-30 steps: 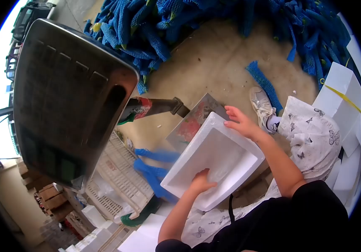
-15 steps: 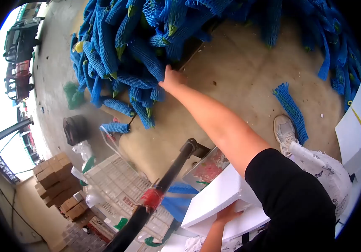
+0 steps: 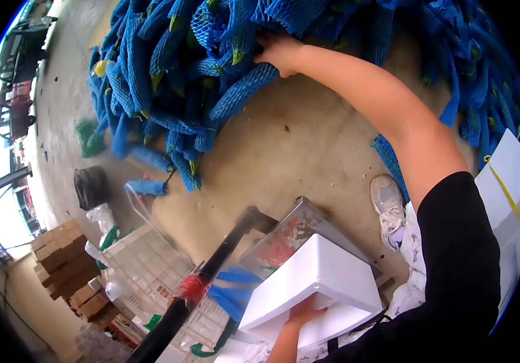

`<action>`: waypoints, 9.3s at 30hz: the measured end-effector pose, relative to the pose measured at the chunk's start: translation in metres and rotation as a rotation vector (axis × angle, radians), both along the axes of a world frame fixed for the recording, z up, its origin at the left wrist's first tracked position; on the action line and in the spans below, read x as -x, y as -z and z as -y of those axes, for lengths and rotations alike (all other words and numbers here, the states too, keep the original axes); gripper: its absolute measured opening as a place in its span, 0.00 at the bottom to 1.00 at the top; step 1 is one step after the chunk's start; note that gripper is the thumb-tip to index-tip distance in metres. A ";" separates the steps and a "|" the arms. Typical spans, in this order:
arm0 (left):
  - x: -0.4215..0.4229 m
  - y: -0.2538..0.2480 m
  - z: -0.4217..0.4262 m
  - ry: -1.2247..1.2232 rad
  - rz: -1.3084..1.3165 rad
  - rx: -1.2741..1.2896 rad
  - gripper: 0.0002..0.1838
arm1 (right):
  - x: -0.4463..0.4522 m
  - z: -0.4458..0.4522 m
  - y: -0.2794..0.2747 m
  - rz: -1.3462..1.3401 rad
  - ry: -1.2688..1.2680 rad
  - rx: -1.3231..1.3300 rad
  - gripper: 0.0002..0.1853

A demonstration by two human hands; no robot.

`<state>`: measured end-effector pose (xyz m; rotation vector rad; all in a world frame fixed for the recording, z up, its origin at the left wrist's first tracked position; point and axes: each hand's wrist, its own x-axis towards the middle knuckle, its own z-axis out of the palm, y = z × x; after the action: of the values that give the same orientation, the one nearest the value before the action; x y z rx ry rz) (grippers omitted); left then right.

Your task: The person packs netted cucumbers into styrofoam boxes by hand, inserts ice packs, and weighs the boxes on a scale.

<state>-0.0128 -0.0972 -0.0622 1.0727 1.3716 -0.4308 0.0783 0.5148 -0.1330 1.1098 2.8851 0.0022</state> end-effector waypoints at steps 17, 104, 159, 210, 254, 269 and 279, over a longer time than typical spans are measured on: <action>-0.002 0.000 0.006 0.197 -0.109 -0.297 0.63 | -0.110 0.270 0.017 0.323 0.129 0.511 0.31; 0.008 0.056 0.030 0.345 -0.608 -0.746 0.15 | -0.199 0.057 0.084 -0.742 1.219 0.263 0.27; 0.016 -0.046 0.082 -0.242 -0.268 -0.399 0.26 | -0.297 0.331 0.102 -0.197 0.873 0.529 0.40; -0.017 -0.057 0.038 -0.185 -0.419 -0.559 0.40 | -0.052 0.485 -0.084 0.335 -1.037 0.470 0.09; -0.055 -0.050 0.047 -0.307 -0.475 -0.654 0.47 | -0.216 0.322 -0.140 -1.256 0.266 0.883 0.45; -0.049 -0.054 0.080 -0.666 -0.402 -0.927 0.21 | -0.014 0.504 -0.073 -0.237 -0.742 0.581 0.35; -0.017 -0.068 0.040 -0.517 -0.795 -0.849 0.36 | -0.015 0.486 -0.114 -0.071 -0.904 0.686 0.20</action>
<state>0.0040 -0.1370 0.0058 1.1821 2.5981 0.1826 0.0936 0.0285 -0.0192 -0.3100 2.7712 -0.8946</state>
